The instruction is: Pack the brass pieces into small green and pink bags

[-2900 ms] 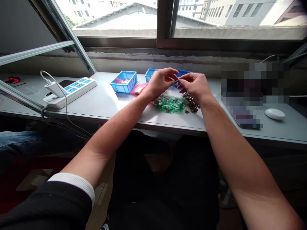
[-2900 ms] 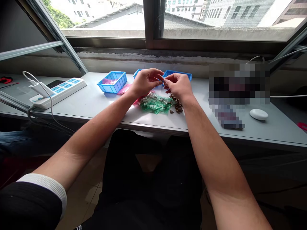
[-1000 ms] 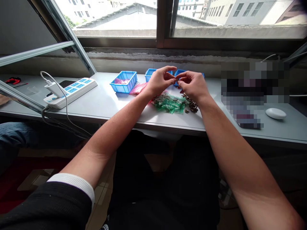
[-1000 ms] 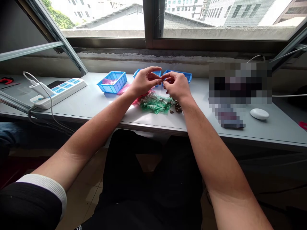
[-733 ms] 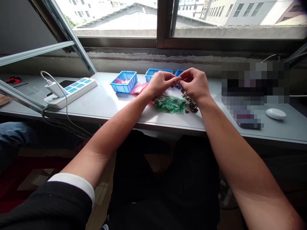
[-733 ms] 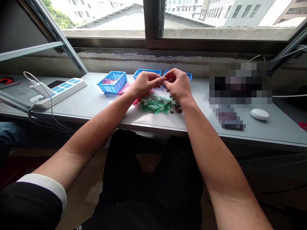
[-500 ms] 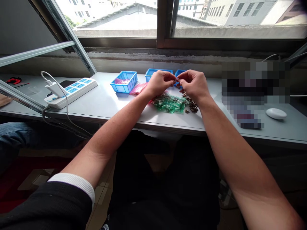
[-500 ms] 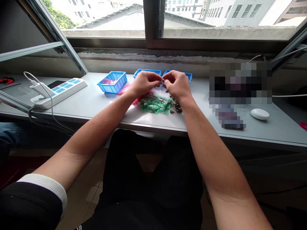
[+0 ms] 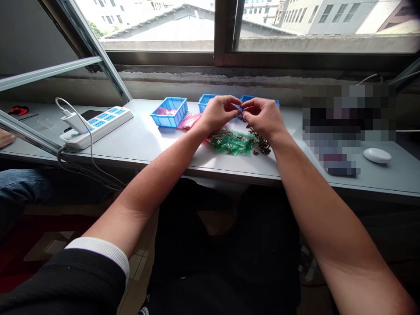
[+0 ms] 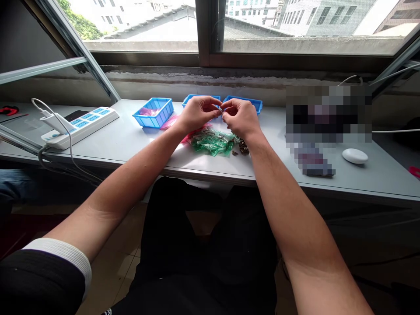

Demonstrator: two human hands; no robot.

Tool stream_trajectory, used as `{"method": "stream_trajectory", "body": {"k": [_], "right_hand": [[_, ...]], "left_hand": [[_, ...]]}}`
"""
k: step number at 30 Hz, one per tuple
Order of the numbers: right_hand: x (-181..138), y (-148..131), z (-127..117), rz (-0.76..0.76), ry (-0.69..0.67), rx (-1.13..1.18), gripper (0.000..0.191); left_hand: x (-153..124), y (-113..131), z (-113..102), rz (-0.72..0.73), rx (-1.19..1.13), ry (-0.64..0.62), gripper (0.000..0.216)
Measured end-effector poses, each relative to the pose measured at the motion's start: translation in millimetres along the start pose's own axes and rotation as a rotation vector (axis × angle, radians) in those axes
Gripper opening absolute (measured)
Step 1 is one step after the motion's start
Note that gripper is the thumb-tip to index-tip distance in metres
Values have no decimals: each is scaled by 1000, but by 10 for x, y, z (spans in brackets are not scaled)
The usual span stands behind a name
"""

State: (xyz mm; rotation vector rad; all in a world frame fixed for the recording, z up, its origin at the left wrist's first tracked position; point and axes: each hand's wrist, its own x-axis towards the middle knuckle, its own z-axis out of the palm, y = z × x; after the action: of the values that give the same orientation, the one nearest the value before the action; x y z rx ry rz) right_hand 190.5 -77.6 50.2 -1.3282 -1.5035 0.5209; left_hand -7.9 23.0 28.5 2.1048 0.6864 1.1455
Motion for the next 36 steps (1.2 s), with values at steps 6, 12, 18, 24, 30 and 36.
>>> {"method": "stream_trajectory", "body": {"k": [6, 12, 18, 24, 30, 36], "right_hand": [[8, -5, -15, -73, 93, -61, 20], [-30, -32, -11, -49, 11, -18, 21], [5, 17, -16, -4, 43, 8, 29], [39, 34, -4, -22, 52, 49, 24], [99, 100, -1, -99, 106, 28, 32], [117, 80, 29, -192, 179, 91, 37]], "left_hand": [[-37, 79, -38, 14, 64, -18, 26], [-43, 78, -45, -24, 33, -23, 14], [-6, 16, -4, -7, -10, -2, 19], [43, -59, 61, 7, -186, 22, 44], [109, -104, 36, 16, -312, 74, 52], [106, -54, 7, 29, -300, 68, 35]]}}
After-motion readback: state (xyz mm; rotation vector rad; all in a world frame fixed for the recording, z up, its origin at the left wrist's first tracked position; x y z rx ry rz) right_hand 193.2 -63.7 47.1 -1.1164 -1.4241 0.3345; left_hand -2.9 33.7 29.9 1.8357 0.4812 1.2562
